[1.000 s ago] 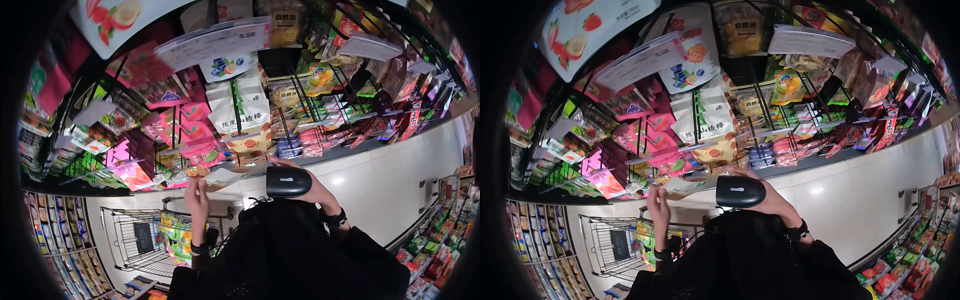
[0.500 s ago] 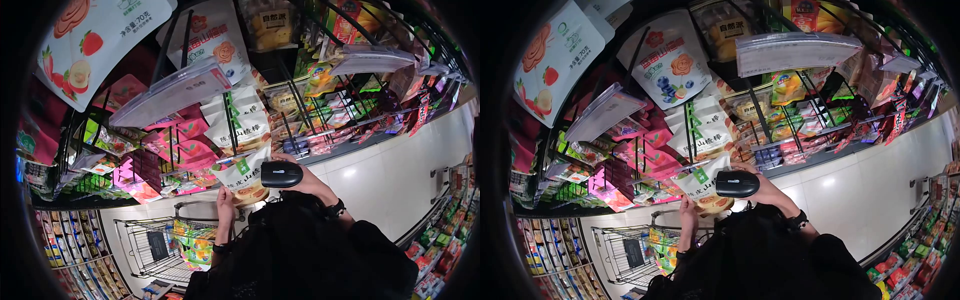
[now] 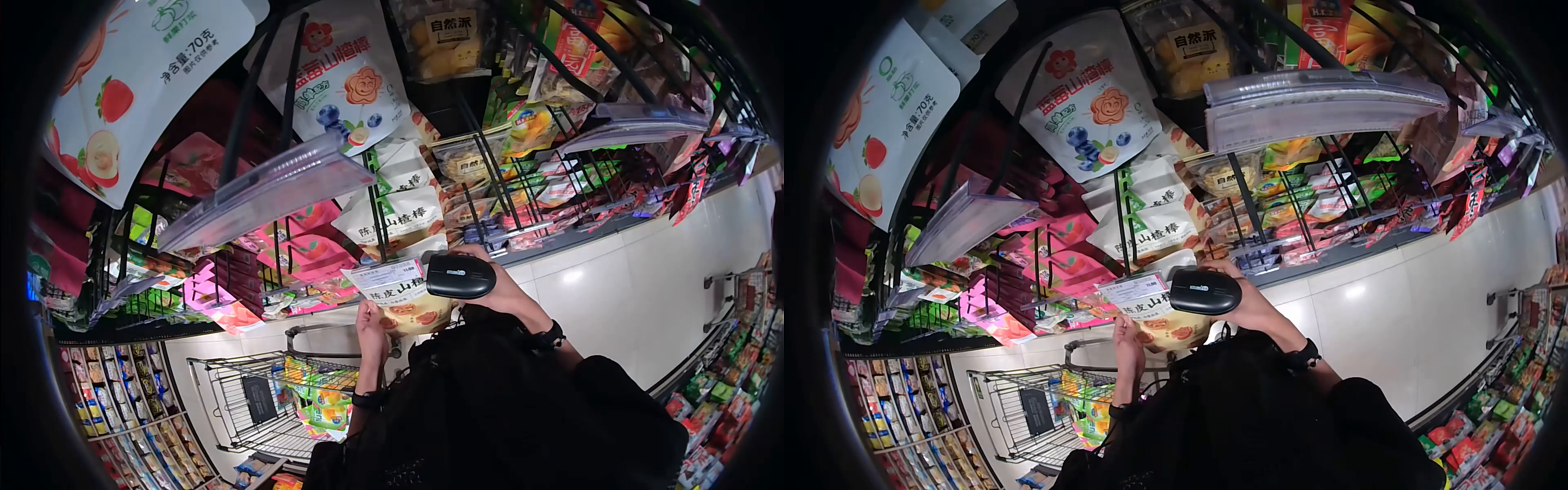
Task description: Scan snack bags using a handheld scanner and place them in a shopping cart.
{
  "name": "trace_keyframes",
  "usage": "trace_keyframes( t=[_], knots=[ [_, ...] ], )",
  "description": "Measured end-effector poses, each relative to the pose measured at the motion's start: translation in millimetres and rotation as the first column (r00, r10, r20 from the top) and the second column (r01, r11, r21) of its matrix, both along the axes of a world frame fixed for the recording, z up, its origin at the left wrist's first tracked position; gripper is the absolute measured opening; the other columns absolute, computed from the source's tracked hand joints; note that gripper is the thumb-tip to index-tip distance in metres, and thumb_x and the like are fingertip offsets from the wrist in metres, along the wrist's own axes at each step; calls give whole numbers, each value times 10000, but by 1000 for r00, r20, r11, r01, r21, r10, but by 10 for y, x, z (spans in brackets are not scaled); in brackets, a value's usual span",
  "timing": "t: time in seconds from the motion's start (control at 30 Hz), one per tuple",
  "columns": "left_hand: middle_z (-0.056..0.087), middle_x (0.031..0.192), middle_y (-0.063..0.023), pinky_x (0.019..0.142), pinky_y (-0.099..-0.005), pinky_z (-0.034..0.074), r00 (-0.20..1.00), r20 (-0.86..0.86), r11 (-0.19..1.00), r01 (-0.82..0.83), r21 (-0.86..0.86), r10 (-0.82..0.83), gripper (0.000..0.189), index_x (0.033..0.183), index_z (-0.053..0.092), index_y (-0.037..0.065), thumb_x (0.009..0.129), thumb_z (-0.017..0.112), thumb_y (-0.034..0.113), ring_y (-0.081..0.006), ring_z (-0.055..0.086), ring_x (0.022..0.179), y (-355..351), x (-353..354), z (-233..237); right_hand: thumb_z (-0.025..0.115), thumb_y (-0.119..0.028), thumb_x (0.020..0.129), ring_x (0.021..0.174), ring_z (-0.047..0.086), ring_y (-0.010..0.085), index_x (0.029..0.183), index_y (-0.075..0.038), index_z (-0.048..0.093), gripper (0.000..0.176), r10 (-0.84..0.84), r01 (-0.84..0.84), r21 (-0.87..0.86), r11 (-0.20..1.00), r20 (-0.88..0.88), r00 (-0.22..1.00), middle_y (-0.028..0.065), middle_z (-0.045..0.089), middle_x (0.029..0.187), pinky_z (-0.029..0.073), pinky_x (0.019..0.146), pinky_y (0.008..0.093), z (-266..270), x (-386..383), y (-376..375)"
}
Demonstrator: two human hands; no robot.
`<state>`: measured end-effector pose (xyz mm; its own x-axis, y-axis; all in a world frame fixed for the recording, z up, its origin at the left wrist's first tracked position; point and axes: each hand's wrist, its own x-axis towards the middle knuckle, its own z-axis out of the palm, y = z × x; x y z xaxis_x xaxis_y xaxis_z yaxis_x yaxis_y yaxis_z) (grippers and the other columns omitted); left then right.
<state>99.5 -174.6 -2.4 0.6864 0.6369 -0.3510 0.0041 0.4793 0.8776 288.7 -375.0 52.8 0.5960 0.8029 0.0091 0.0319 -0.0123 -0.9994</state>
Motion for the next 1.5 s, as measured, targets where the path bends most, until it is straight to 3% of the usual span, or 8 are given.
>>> trace_keyframes(
  t=[0.17, 0.37, 0.57, 0.77, 0.97, 1.07, 1.2, 1.5],
  knots=[
    [509, 763, 18, 542, -223, 486, 1000, -12, 997, -24, 78, 25, 81, 899, 456, 95, 975, 435, 113, -62, 532, 627, 79, 79, 64, 819, -42, 617, 1191, 495, 209, 1225, -21, 544, 668, -12, 17, 58, 998, -88, 996, 73, 439, 1333, 412, 1000, 300, 34, 28, 26],
    [512, 766, 22, 556, -219, 472, 998, -46, 993, -47, 104, 52, 92, 896, 465, 98, 978, 447, 138, -61, 520, 619, 104, 140, 167, 802, -47, 649, 1181, 506, 214, 1161, -25, 599, 551, -5, 4, 56, 998, 26, 1000, 69, 424, 1356, 419, 988, 306, 2, 69, 52],
    [579, 809, 17, 545, -210, 479, 1000, -10, 994, -19, 110, 20, 171, 898, 510, 94, 996, 450, 220, -48, 539, 631, 155, 116, 102, 810, -58, 647, 1170, 519, 196, 1193, -22, 573, 596, -12, 16, 54, 998, -77, 997, 62, 436, 1350, 425, 988, 298, 42, 98, 84],
    [524, 761, 28, 562, -225, 475, 993, -108, 998, -46, 41, 50, 101, 873, 491, 92, 966, 471, 127, -70, 542, 622, 81, 218, 342, 809, -66, 655, 1153, 534, 177, 1290, -26, 479, 717, -30, 31, 20, 999, -59, 998, 59, 487, 1307, 430, 984, 287, 53, 123, 112],
    [541, 784, 26, 559, -222, 477, 999, -37, 999, -36, 29, 37, 101, 894, 512, 87, 971, 467, 133, -70, 550, 624, 112, 166, 177, 785, -76, 698, 1093, 573, 155, 1325, -31, 436, 720, -76, 76, 32, 997, -20, 997, 68, 569, 1215, 438, 948, 272, 49, 119, 127],
    [530, 776, 33, 550, -217, 472, 992, -93, 994, -78, 80, 85, 129, 890, 519, 89, 981, 464, 160, -57, 536, 622, 104, 265, 182, 812, -54, 670, 1164, 513, 168, 1307, -26, 451, 733, -65, 65, -6, 998, -139, 988, 61, 523, 1261, 404, 988, 293, 54, 133, 122],
    [572, 852, 21, 588, -216, 469, 988, -111, 980, -83, 181, 104, 175, 949, 569, 65, 990, 465, 199, -42, 521, 684, 178, 413, 64, 756, -63, 721, 959, 616, 130, 1153, -1, 579, 472, -240, 240, 1, 971, 65, 969, 105, 638, 1075, 489, 829, 281, 7, 87, 189],
    [578, 1017, -43, 784, -258, 439, 974, -97, 901, -151, 406, 206, 212, 1133, 516, 29, 987, 468, 175, -105, 522, 880, 177, 468, 19, 747, -51, 715, 897, 626, 124, 1140, -3, 579, 459, -214, 206, -131, 970, -58, 975, 80, 668, 985, 493, 808, 271, -98, 9, 66]
  ],
)
